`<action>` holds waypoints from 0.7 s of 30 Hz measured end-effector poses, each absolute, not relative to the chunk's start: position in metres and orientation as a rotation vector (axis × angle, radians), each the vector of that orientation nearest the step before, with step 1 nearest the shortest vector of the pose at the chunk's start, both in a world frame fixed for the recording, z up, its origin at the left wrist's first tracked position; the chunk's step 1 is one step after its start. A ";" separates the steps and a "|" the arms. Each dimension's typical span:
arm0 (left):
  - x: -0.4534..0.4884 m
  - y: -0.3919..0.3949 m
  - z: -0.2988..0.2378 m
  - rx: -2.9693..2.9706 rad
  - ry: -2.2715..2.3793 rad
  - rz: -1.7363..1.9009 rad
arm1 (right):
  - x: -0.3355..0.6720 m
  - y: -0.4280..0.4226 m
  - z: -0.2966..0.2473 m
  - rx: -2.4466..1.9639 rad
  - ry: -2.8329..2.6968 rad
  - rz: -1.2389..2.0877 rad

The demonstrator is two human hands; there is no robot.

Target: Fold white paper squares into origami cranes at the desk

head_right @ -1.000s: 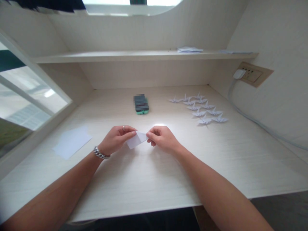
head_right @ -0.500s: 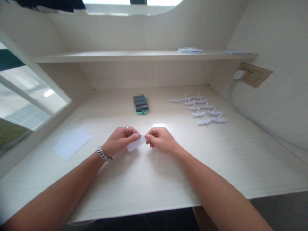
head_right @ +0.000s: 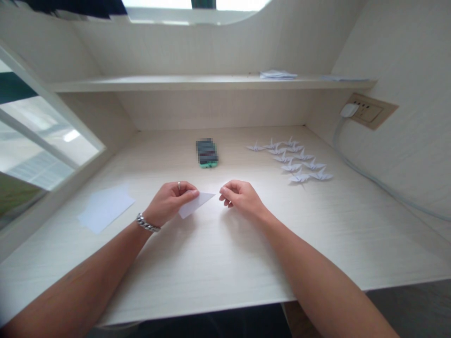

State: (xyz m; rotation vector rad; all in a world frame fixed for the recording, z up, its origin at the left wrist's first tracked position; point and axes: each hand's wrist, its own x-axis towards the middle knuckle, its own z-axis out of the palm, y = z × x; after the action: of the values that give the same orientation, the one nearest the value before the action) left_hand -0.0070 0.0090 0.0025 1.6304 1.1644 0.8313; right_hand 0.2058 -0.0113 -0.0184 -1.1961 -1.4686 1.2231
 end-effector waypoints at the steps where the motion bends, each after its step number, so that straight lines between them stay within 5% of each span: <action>1: -0.007 0.009 0.002 1.651 1.163 0.824 | 0.205 -0.012 -0.018 -1.188 -1.487 1.222; 21: 0.003 -0.001 -0.001 2.037 1.128 0.691 | 0.193 -0.022 -0.013 -1.242 -1.822 1.085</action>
State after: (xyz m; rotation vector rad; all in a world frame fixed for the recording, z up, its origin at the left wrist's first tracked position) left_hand 0.0032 -0.0009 -0.0005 2.0372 1.1279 0.6912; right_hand 0.1933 -0.0224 -0.0134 -1.2425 -1.8216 1.0850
